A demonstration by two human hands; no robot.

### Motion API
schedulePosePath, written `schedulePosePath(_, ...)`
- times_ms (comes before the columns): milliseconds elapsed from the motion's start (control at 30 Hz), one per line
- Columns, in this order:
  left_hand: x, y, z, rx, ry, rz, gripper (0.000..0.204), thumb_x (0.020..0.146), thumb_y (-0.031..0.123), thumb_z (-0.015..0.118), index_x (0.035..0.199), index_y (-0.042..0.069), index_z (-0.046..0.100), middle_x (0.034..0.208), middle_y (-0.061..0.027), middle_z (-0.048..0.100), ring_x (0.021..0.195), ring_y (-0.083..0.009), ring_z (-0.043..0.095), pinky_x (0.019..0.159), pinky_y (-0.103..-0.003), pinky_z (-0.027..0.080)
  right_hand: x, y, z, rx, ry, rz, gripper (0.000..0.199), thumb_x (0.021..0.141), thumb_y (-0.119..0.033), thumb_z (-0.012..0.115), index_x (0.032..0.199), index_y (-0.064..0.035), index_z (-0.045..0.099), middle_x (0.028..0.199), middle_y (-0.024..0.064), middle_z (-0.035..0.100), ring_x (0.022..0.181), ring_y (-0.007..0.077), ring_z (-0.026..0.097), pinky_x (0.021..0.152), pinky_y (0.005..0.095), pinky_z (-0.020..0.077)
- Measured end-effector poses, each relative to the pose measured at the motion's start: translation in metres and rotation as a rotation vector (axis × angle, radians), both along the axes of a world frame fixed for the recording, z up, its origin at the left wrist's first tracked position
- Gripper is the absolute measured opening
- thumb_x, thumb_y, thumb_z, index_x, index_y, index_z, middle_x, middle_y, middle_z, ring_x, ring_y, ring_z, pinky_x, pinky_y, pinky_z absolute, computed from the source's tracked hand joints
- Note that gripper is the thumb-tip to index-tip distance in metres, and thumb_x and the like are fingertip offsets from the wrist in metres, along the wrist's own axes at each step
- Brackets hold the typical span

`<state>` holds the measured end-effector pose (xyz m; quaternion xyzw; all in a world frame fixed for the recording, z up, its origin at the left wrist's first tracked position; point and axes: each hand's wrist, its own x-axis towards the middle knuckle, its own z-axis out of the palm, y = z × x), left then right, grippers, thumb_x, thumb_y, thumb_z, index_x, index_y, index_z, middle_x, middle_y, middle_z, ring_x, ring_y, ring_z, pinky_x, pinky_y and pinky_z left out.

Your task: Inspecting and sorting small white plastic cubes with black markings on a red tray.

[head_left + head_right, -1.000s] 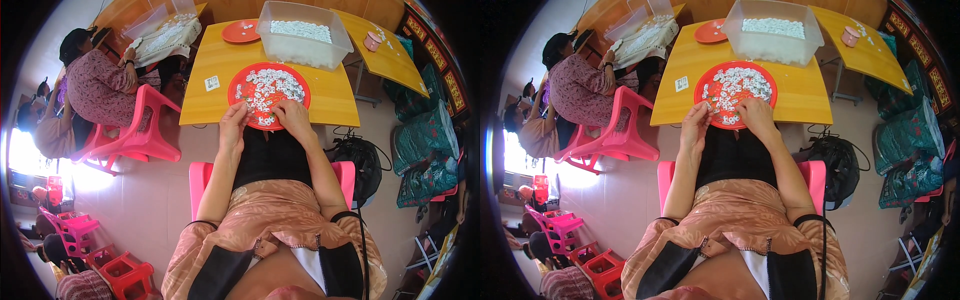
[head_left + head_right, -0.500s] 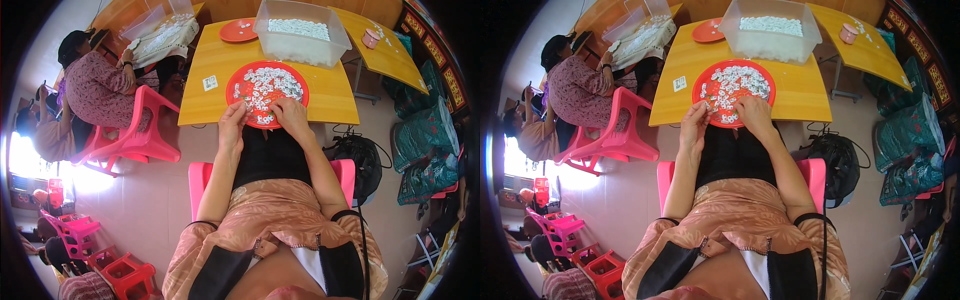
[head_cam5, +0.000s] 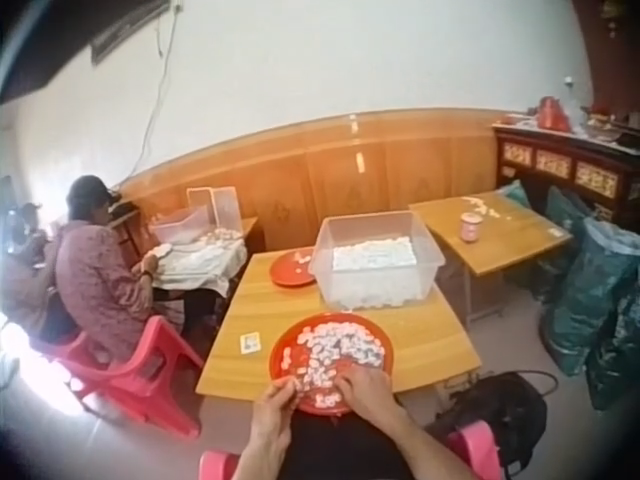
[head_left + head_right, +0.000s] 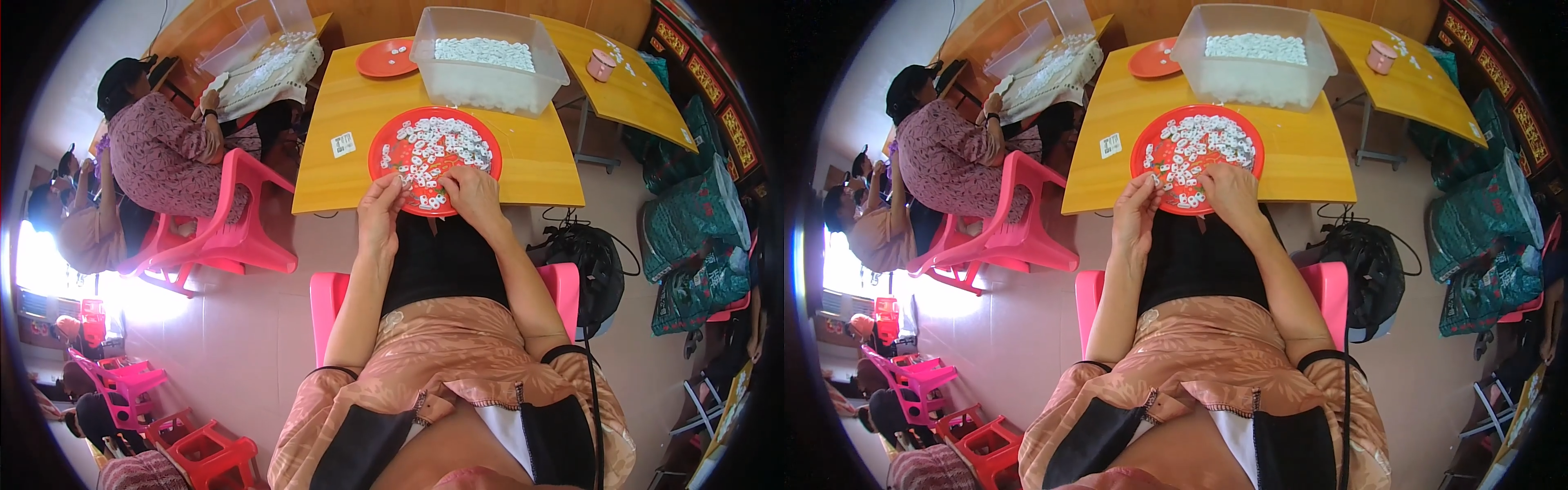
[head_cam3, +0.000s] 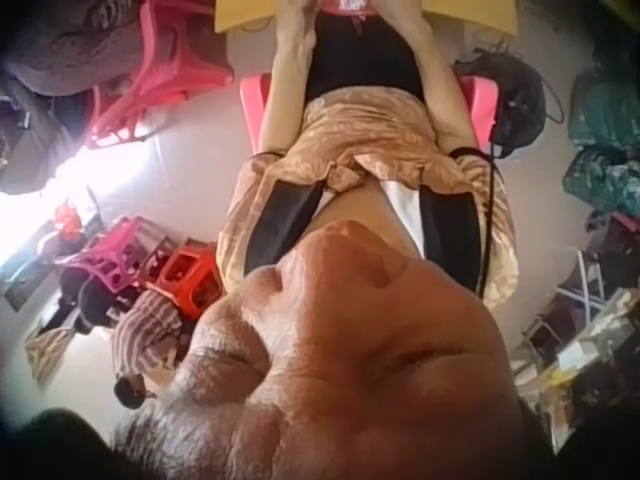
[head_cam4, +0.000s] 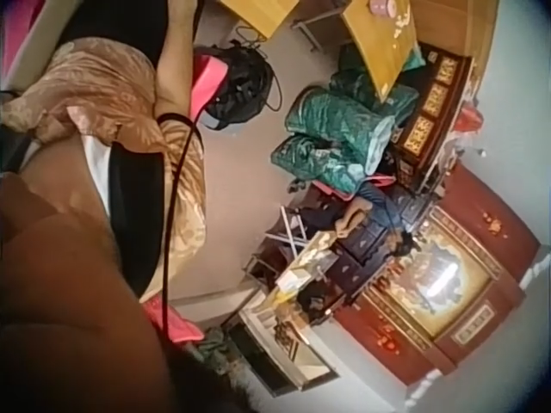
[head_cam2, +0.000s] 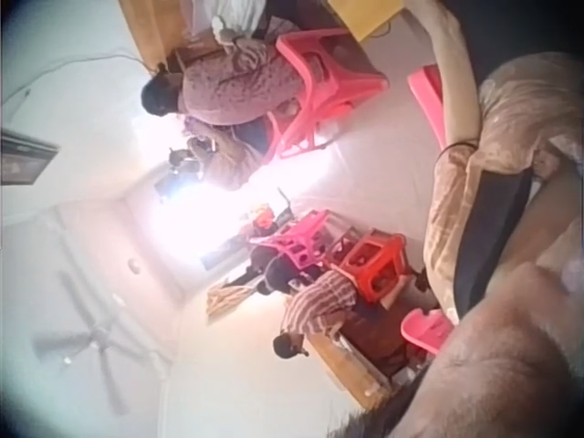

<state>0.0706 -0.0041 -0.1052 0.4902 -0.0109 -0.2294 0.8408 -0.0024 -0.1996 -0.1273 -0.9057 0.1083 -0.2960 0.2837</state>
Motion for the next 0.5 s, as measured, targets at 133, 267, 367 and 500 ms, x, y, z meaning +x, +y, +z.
schedulePosePath(133,-0.0008,0.0000,0.0019,-0.016,0.009,-0.002,0.018,0.101,0.015,0.072,0.117,0.006,0.072,0.099,-0.0038,0.075,0.089,-0.0108,0.069,0.087,-0.024,0.053,-0.0019,-0.0009,0.0035,0.006,0.105,-0.001,0.021,0.093,-0.027,0.073,0.092,-0.0066,0.077,0.088,0.0141,0.075,0.084,0.0354,0.073,0.074,0.0484,0.0558)
schedulePosePath(267,-0.0012,-0.0003,0.0041,-0.010,0.002,-0.003,0.019,0.101,0.015,0.072,0.117,0.006,0.072,0.098,-0.0039,0.075,0.089,-0.0108,0.069,0.087,-0.024,0.053,-0.0002,0.0008,0.0034,0.006,-0.007,-0.004,0.021,0.090,-0.024,0.076,0.083,-0.0046,0.074,0.079,0.0169,0.072,0.076,0.0381,0.072,0.068,0.0495,0.0555)
schedulePosePath(367,-0.0003,0.0007,0.0035,-0.010,0.003,-0.002,0.018,0.101,0.015,0.072,0.117,0.006,0.072,0.098,-0.0037,0.075,0.089,-0.0110,0.069,0.086,-0.024,0.053,0.0006,0.0017,0.0034,-0.002,-0.010,-0.003,0.021,0.090,-0.024,0.076,0.083,-0.0047,0.074,0.079,0.0170,0.072,0.076,0.0380,0.072,0.067,0.0493,0.0556)
schedulePosePath(500,-0.0003,0.0011,0.0035,-0.015,0.011,0.003,0.018,0.101,0.015,0.072,0.116,0.006,0.072,0.098,-0.0036,0.075,0.089,-0.0112,0.069,0.087,-0.025,0.053,-0.0004,0.0011,0.0038,0.003,0.083,-0.006,0.022,0.093,-0.028,0.074,0.090,-0.0064,0.076,0.086,0.0141,0.075,0.082,0.0355,0.073,0.072,0.0478,0.0557)
